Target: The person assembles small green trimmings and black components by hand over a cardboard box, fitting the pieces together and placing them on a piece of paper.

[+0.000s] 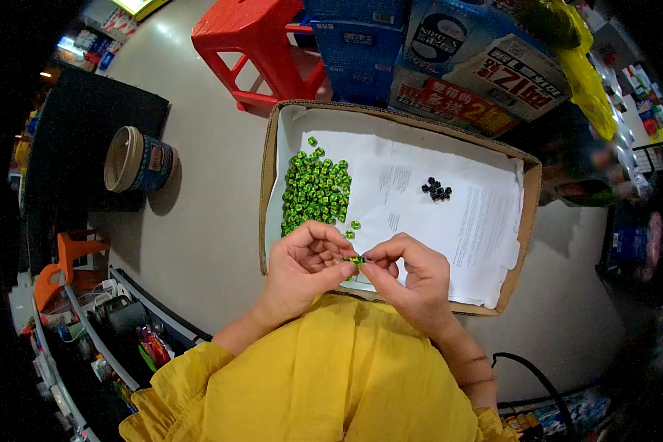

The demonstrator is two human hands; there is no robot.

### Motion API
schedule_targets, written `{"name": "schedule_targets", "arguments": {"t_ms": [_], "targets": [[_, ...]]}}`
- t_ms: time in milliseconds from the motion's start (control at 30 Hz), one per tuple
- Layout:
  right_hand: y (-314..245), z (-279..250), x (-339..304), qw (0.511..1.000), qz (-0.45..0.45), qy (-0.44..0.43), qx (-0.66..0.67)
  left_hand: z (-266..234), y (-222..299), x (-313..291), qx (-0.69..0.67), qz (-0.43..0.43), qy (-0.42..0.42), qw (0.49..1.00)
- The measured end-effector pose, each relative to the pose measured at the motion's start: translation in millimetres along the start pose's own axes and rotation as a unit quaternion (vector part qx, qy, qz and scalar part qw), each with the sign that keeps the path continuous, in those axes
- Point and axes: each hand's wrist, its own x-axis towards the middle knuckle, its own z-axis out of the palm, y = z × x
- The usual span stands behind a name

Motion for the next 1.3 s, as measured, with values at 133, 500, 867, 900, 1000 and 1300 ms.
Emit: {"name": "schedule_targets", "arguments": {"t_ms": [133, 500, 867, 900, 1000, 1300], "targets": [[1.9, 1.0, 0.7, 0.998, 0.017, 0.018, 0.054, 3.0, -2.1, 1.8, 0.020, 0.027, 0.000, 0.999], [-21.8, -26.8, 61.2, 0.944, -0.085, 0.269, 0.169, 11.7, 1.4, 27.8, -0.021, 0.057, 0.070, 0.996], [-167.1, -180.0, 286.2, 0.656, -0.306, 0.188, -0.664, -10.5, 2.7, 42.5, 0.014, 0.078, 0.111, 0.991], [-175.3, -193.2, 298.3, 0.638, -0.231, 0.117, -0.725, -14.0, 1.7, 43.3, 0.027, 0.077, 0.129, 0.988], [-174.5, -220.7, 326.4, 0.540, -0.197, 0.016, -0.818, -20.4, 4.7, 44.0, 0.024, 0.095, 0.118, 0.988], [-171.2, -241.2, 333.9, 0.587, -0.308, 0.239, -0.710, -17.0, 13.1, 53.0, -0.003, 0.087, 0.092, 0.992]]}}
